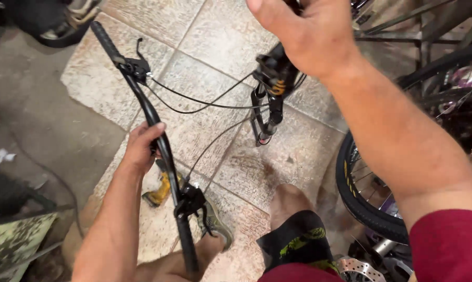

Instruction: The person uses a yellow power drill to loosen the stem bolts on a bicycle. They then remove the handlebar, reposition it, and use the drill to tighten the bolts, securing the handlebar in place.

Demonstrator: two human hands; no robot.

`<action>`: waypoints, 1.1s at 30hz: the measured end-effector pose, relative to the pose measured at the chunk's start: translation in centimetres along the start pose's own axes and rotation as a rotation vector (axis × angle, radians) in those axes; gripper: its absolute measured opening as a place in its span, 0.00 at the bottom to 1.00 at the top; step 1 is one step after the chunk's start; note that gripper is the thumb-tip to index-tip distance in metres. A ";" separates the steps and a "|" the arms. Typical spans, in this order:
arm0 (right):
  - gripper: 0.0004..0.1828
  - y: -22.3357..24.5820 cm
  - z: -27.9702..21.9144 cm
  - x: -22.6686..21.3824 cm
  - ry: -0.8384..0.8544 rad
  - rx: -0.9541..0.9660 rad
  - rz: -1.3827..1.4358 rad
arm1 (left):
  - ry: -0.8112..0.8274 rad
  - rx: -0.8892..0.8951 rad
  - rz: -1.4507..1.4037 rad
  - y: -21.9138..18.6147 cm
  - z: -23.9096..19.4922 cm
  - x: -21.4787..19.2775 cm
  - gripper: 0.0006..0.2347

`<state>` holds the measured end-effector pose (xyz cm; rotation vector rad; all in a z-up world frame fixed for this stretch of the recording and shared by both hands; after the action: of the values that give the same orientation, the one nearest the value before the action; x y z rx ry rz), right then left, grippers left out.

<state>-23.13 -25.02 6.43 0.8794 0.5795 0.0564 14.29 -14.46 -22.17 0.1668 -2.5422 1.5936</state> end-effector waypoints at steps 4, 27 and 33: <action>0.23 1.1 -2.4 -1.2 -0.113 0.118 0.115 | 0.131 0.098 -0.352 -3.8 -4.4 3.4 0.10; 0.50 13.7 -16.5 9.2 0.771 0.444 -0.155 | -0.256 0.095 0.467 -19.3 -11.1 17.3 0.18; 0.45 10.0 -12.7 1.2 0.228 0.496 -0.221 | -0.290 0.129 0.412 -19.2 -8.4 11.1 0.15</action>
<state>-26.63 -9.26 7.04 1.2931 0.9237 -0.1982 7.03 -15.44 0.42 -0.1345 -2.8302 2.0134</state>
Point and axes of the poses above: each hand's wrist, its own z-axis towards the middle knuckle, its own x-axis out of the palm, y = z × x, the point moved 7 cm from there along z, towards the middle knuckle, and after that the axes turned 14 degrees about y, right-handed, at the moved point
